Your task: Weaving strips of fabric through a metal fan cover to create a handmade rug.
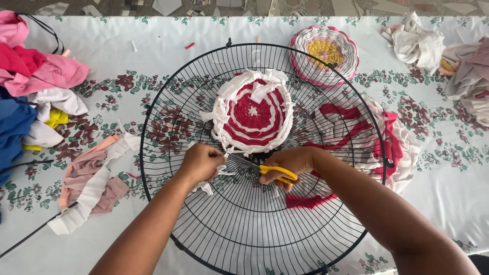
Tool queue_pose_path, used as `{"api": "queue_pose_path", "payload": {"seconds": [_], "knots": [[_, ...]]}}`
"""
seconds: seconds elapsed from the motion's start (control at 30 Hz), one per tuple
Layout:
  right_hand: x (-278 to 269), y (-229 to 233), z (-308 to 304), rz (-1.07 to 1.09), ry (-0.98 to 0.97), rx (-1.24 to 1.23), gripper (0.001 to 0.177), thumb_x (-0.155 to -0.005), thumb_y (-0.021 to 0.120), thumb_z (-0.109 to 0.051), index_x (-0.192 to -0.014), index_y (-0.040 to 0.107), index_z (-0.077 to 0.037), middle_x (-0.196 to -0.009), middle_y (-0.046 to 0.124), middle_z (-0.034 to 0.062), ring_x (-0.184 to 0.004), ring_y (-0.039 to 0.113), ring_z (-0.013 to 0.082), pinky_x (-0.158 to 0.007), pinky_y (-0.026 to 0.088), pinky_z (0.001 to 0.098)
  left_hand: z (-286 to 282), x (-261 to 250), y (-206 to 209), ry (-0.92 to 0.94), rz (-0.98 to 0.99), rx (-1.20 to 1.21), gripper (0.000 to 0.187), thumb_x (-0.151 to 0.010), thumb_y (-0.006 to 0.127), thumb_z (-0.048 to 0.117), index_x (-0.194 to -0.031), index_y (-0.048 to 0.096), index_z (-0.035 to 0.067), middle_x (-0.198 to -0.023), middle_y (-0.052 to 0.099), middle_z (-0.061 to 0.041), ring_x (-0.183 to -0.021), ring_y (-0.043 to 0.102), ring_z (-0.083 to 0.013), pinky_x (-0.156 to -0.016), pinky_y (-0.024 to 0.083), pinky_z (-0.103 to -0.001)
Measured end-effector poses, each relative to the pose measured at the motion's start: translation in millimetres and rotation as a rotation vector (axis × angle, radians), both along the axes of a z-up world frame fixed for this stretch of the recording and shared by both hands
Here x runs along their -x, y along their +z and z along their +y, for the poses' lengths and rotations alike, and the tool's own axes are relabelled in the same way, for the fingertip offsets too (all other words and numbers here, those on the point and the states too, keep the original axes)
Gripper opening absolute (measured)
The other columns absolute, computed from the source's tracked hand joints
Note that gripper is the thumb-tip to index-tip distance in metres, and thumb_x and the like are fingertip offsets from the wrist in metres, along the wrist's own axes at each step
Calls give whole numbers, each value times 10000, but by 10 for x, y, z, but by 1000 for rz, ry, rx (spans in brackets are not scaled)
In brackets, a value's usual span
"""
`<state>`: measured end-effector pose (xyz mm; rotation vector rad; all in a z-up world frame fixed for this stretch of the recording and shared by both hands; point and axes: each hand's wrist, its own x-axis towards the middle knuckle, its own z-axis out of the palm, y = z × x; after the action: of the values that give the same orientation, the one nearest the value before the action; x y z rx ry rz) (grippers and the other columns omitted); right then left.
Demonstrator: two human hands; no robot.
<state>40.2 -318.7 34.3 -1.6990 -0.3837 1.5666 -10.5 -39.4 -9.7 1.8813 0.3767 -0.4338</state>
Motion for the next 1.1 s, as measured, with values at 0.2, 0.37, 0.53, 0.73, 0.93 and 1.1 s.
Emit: {"api": "queue_pose_path", "payload": {"seconds": [0.2, 0.37, 0.53, 0.73, 0.93, 1.1], "knots": [[19, 111, 315, -20, -76, -36, 357, -948, 744, -335, -913, 631, 2, -653, 628, 142, -545, 701, 211, -303, 489, 185, -54, 101, 205, 31, 8, 128, 243, -830, 735, 99, -1010, 771, -60, -544, 636, -195, -360, 604, -183, -340, 541, -260], [28, 44, 387, -53, -59, -23, 369, -955, 721, -362, -962, 628, -5, -665, 621, 130, -550, 696, 193, -310, 473, 173, -15, 124, 203, 2, 13, 75, 224, -836, 749, 109, -1007, 791, -31, -542, 661, -194, -377, 636, -198, -365, 549, -255], [19, 93, 375, -93, -31, 14, 377, -953, 716, -377, -940, 621, -12, -651, 606, 107, -536, 679, 170, -324, 458, 158, -13, 106, 187, -42, 20, 24, 192, -836, 759, 147, -970, 813, 21, -535, 674, -163, -379, 649, -185, -369, 550, -241], [4, -4, 368, -84, -48, 7, 341, -935, 749, -355, -923, 646, -30, -620, 600, 97, -515, 674, 168, -347, 476, 188, -18, 124, 287, -38, 25, 3, 226, -830, 753, 170, -984, 811, 14, -543, 678, -161, -404, 661, -186, -402, 555, -231], [40, 47, 398, -111, -100, 28, 292, -920, 758, -275, -868, 653, -8, -574, 561, 91, -487, 638, 179, -402, 513, 223, 1, 91, 127, -102, -18, -76, 194, -823, 740, 184, -945, 823, 59, -532, 681, -142, -407, 668, -185, -388, 552, -249], [36, -78, 347, -114, -111, 26, 289, -912, 782, -267, -868, 680, 0, -531, 540, 94, -411, 588, 161, -392, 508, 228, 22, 51, 25, -309, -137, -300, 201, -823, 673, 243, -890, 844, 162, -698, 761, -151, -735, 758, -371, -712, 643, -433]]}}
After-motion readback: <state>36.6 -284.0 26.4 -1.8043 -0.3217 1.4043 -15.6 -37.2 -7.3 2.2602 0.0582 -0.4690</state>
